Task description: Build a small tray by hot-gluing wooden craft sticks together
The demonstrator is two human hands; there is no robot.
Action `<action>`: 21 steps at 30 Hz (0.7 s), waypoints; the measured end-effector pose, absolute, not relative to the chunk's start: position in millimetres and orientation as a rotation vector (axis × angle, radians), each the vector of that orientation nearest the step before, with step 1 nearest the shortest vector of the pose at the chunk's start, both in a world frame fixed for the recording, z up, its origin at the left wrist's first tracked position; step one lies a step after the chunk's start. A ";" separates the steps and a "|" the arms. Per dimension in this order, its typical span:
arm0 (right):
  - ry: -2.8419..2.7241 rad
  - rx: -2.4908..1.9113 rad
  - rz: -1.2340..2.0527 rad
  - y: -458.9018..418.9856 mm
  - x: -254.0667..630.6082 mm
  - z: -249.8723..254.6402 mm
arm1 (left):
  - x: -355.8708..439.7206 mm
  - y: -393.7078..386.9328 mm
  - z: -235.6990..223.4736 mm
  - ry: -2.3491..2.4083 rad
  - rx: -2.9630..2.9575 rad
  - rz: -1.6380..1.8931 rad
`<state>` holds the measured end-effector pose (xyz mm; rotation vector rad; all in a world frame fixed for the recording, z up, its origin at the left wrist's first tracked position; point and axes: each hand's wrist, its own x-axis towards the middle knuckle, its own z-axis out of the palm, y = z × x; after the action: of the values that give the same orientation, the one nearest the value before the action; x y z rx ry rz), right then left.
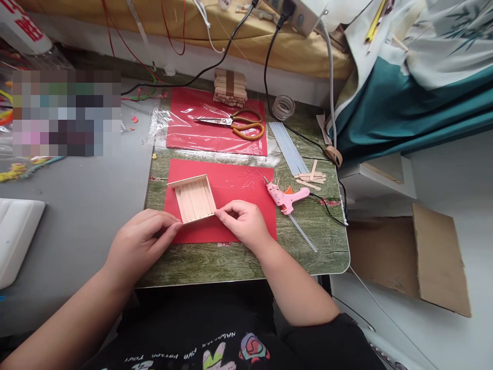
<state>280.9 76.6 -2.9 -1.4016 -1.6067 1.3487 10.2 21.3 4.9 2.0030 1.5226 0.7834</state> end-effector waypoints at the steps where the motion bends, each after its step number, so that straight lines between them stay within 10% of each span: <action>1: -1.605 -1.402 1.352 76.7 280.7 -2.4 | 10.4 21.2 5.2 1.524 2.001 0.784; 21: -1.607 -1.397 1.360 76.8 280.1 -1.7 | 11.0 22.9 4.2 1.534 2.001 0.765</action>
<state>280.1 76.8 -1.7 -1.3970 -1.6066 1.3599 11.0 22.9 4.2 2.0008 1.5337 0.7655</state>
